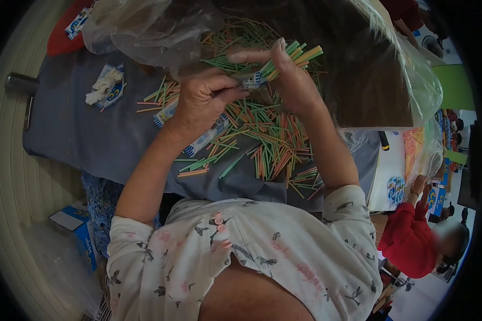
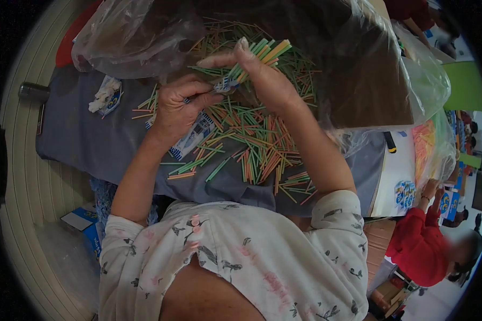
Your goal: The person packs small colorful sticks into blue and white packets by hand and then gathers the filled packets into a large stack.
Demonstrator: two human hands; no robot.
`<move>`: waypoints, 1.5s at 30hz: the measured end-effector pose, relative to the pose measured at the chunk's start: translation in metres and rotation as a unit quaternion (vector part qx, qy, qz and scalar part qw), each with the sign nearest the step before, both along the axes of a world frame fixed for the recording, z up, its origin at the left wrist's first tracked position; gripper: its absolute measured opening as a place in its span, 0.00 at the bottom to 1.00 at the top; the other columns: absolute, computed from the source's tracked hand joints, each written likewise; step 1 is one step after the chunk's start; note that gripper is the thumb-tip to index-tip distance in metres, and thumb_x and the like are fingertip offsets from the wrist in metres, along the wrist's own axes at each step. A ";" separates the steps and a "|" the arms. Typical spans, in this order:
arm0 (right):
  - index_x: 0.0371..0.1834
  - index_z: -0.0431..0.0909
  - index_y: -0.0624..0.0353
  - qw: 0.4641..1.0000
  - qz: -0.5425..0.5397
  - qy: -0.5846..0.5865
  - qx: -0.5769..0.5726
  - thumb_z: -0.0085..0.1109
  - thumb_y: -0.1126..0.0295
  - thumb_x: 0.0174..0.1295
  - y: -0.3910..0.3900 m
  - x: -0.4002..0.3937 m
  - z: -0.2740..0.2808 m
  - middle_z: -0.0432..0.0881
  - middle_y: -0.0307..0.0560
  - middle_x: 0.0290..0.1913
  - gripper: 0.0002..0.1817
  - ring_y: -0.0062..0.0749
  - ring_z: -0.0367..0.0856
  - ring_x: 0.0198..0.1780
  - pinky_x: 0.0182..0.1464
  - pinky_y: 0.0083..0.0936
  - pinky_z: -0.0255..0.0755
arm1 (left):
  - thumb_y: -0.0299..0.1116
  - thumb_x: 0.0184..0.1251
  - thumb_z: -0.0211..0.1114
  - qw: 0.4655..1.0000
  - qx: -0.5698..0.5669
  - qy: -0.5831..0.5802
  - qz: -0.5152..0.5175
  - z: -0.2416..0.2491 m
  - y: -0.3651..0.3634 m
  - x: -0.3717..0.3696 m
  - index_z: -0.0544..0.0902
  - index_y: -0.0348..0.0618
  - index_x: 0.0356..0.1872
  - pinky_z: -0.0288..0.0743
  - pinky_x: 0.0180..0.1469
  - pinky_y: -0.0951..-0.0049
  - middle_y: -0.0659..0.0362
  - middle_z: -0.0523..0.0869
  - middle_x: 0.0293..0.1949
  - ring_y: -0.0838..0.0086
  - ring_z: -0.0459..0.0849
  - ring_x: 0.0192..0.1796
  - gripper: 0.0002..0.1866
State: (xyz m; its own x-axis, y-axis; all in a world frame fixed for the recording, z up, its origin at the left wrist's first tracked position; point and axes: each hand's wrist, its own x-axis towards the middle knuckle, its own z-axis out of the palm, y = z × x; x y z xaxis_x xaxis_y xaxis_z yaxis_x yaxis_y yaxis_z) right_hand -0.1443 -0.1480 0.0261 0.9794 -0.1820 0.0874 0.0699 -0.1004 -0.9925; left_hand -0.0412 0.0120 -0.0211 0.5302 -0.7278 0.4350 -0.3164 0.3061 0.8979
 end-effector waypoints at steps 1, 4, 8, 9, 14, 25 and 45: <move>0.57 0.80 0.65 1.000 0.000 0.000 0.001 0.26 0.38 0.75 -0.002 0.001 -0.002 0.78 0.52 0.60 0.41 0.38 0.76 0.61 0.66 0.35 0.67 | 0.20 0.50 0.75 0.998 0.003 -0.069 0.013 0.002 0.000 0.000 0.87 0.35 0.32 0.76 0.35 0.74 0.57 0.84 0.27 0.73 0.83 0.30 0.07; 0.54 0.81 0.67 0.998 0.018 -0.010 -0.062 0.26 0.39 0.76 0.000 0.004 0.002 0.79 0.53 0.59 0.41 0.38 0.77 0.60 0.64 0.35 0.70 | 0.21 0.48 0.75 0.981 0.000 -0.190 0.035 0.005 -0.001 0.003 0.86 0.36 0.30 0.76 0.33 0.72 0.55 0.83 0.26 0.69 0.82 0.28 0.07; 0.52 0.82 0.66 0.990 -0.034 0.068 0.115 0.24 0.41 0.77 0.006 0.005 0.017 0.81 0.55 0.57 0.40 0.41 0.77 0.61 0.66 0.36 0.69 | 0.21 0.49 0.75 0.989 0.029 -0.137 0.056 0.007 0.002 0.000 0.85 0.35 0.29 0.75 0.32 0.73 0.59 0.83 0.24 0.73 0.81 0.27 0.07; 0.51 0.82 0.66 0.994 -0.036 0.050 0.088 0.23 0.42 0.77 0.006 0.006 0.016 0.81 0.55 0.56 0.40 0.42 0.77 0.61 0.66 0.37 0.68 | 0.21 0.49 0.75 0.988 0.029 -0.136 0.059 0.005 0.004 0.000 0.85 0.35 0.29 0.75 0.32 0.73 0.59 0.83 0.24 0.73 0.81 0.27 0.07; 0.51 0.82 0.66 0.998 -0.007 -0.058 0.000 0.21 0.45 0.78 0.011 0.012 0.012 0.80 0.55 0.58 0.40 0.44 0.76 0.61 0.66 0.36 0.68 | 0.21 0.54 0.75 0.993 0.070 0.095 0.008 0.001 0.012 0.002 0.85 0.34 0.30 0.73 0.31 0.79 0.63 0.85 0.26 0.84 0.80 0.29 0.06; 0.55 0.82 0.60 0.987 -0.013 -0.150 -0.054 0.56 0.51 0.69 0.010 0.014 0.013 0.81 0.47 0.56 0.24 0.32 0.77 0.57 0.59 0.31 0.71 | 0.21 0.58 0.73 0.984 -0.021 0.170 -0.053 -0.001 -0.003 0.006 0.87 0.34 0.40 0.79 0.41 0.79 0.59 0.89 0.36 0.81 0.85 0.37 0.09; 0.66 0.72 0.59 0.890 -0.069 0.019 -0.451 0.64 0.57 0.65 -0.111 0.010 -0.041 0.79 0.54 0.61 0.30 0.41 0.75 0.63 0.67 0.34 0.66 | 0.26 0.69 0.60 0.806 0.368 -0.300 0.353 -0.023 0.169 0.048 0.81 0.39 0.47 0.74 0.48 0.59 0.52 0.81 0.38 0.60 0.81 0.45 0.09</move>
